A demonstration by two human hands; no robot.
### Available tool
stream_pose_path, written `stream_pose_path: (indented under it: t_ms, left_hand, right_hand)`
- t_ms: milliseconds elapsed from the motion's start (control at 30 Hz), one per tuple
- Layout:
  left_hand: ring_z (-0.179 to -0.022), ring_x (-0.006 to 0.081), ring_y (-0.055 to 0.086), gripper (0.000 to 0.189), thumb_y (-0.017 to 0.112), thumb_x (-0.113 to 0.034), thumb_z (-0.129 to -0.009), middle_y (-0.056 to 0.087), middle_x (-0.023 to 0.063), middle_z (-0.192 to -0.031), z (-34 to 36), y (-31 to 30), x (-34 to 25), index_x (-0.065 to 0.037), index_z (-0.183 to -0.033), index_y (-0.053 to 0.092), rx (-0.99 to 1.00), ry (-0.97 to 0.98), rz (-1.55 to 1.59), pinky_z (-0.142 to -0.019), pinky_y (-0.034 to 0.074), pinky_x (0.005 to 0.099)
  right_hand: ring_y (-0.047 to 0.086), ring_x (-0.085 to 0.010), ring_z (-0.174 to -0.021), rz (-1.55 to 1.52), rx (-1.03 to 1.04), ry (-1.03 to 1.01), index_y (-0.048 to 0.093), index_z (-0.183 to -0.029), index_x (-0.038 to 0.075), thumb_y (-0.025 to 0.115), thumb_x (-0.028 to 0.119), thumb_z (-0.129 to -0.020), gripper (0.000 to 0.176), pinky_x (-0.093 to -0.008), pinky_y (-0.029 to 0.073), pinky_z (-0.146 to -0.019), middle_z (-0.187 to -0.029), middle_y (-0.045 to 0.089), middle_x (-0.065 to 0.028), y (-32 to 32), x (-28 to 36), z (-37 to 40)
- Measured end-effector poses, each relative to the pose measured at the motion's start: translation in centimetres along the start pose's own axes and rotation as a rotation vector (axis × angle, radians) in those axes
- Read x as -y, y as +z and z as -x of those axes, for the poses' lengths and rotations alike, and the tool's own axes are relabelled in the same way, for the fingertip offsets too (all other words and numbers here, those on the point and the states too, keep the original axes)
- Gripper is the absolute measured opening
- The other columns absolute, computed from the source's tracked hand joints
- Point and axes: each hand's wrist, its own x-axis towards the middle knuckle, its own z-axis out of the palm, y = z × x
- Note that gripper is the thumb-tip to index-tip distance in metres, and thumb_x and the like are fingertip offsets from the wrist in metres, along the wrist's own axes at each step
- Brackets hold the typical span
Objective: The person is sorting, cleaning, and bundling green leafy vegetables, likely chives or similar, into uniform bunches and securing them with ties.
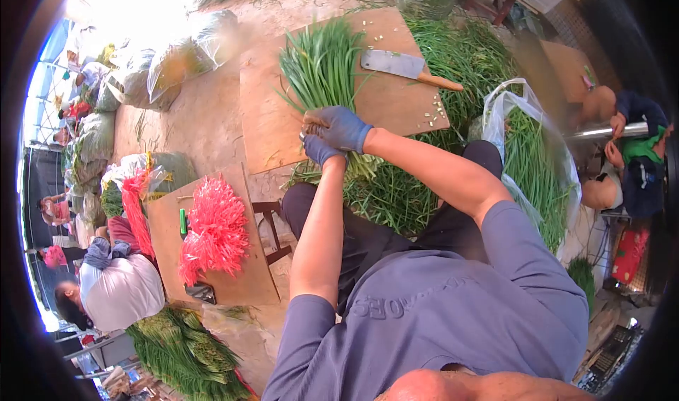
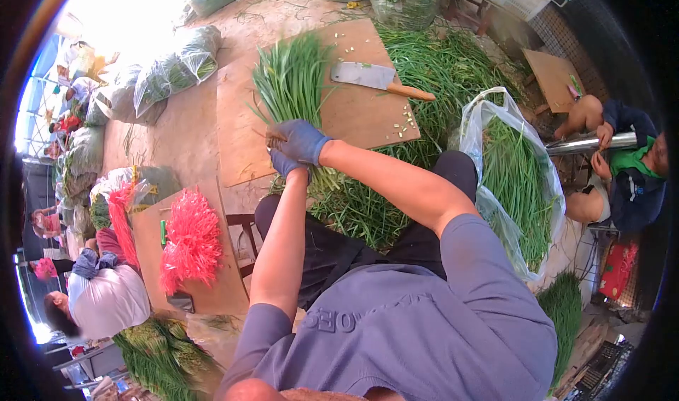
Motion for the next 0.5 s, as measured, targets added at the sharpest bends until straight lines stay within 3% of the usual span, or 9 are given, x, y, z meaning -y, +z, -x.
stream_pose_path:
  t_ms: [33, 100, 167, 267, 300, 400, 500]
  left_hand:
    - [-0.090, 0.0258, 0.065, 0.024, 0.052, -0.024, -0.098, 0.067, 0.0115, -0.100, 0.1, -0.3, 1.0, -0.002, -0.103, 0.059, 0.043, -0.024, 0.173, -0.080, 0.051, 0.0374]
    - [-0.090, 0.0203, 0.064, 0.018, 0.055, -0.019, -0.097, 0.067, 0.0083, -0.101, 1.0, -0.4, -0.8, -0.003, -0.104, 0.059, 0.084, 0.012, 0.160, -0.080, 0.051, 0.0334]
    - [-0.083, 0.0158, 0.060, 0.011, 0.058, -0.013, -0.097, 0.066, 0.0072, -0.096, 3.4, -0.4, -7.2, -0.002, -0.100, 0.058, 0.083, 0.112, -0.217, -0.076, 0.050, 0.0310]
    - [-0.079, 0.0122, 0.057, 0.008, 0.062, -0.007, -0.095, 0.065, 0.0067, -0.091, 3.1, -2.2, -4.7, -0.002, -0.100, 0.060, 0.047, 0.086, -0.114, -0.073, 0.048, 0.0267]
    - [-0.077, 0.0091, 0.056, 0.007, 0.062, -0.009, -0.095, 0.064, 0.0043, -0.086, 3.9, -2.3, -7.4, -0.002, -0.097, 0.061, 0.049, -0.065, -0.120, -0.073, 0.047, 0.0259]
    - [-0.077, 0.0090, 0.058, 0.007, 0.064, -0.010, -0.095, 0.065, 0.0013, -0.086, 3.0, -3.6, -5.8, -0.004, -0.096, 0.061, 0.073, -0.078, 0.125, -0.072, 0.049, 0.0259]
    - [-0.079, 0.0082, 0.059, 0.007, 0.065, -0.008, -0.095, 0.067, 0.0020, -0.090, 2.7, -3.9, -5.1, -0.004, -0.099, 0.063, 0.081, -0.088, 0.167, -0.074, 0.049, 0.0243]
  right_hand:
    - [0.065, -0.0399, -0.094, 0.084, 0.057, -0.014, 0.067, -0.103, 0.009, 0.062, 0.032, -0.090, 0.026, -0.0445, 0.052, -0.082, -0.101, 0.068, -0.0210, 0.7, 0.1, -0.3]
    - [0.065, -0.0400, -0.095, 0.168, 0.148, 0.049, 0.068, -0.105, 0.010, 0.062, 0.032, -0.089, 0.028, -0.0458, 0.052, -0.083, -0.103, 0.069, -0.0204, 0.9, -0.6, -1.3]
    - [0.065, -0.0399, -0.097, 0.307, 0.304, 0.131, 0.068, -0.109, 0.012, 0.060, 0.033, -0.087, 0.032, -0.0466, 0.051, -0.086, -0.105, 0.070, -0.0181, 0.0, -0.9, -2.2]
    - [0.065, -0.0390, -0.098, 0.353, 0.435, 0.074, 0.068, -0.112, 0.013, 0.058, 0.035, -0.089, 0.033, -0.0455, 0.051, -0.087, -0.108, 0.070, -0.0169, 0.0, -3.1, -2.5]
    - [0.066, -0.0381, -0.100, 0.448, 0.498, 0.065, 0.068, -0.116, 0.015, 0.057, 0.039, -0.092, 0.036, -0.0449, 0.051, -0.088, -0.111, 0.070, -0.0153, -0.6, -2.6, -2.3]
    - [0.065, -0.0377, -0.101, 0.518, 0.544, 0.136, 0.068, -0.118, 0.016, 0.055, 0.042, -0.094, 0.037, -0.0454, 0.051, -0.088, -0.112, 0.070, -0.0144, -1.1, -1.4, -2.5]
    - [0.064, -0.0409, -0.097, 0.523, 0.558, 0.113, 0.066, -0.113, 0.012, 0.055, 0.034, -0.093, 0.033, -0.0478, 0.051, -0.084, -0.106, 0.068, -0.0187, -1.3, -0.5, -2.8]
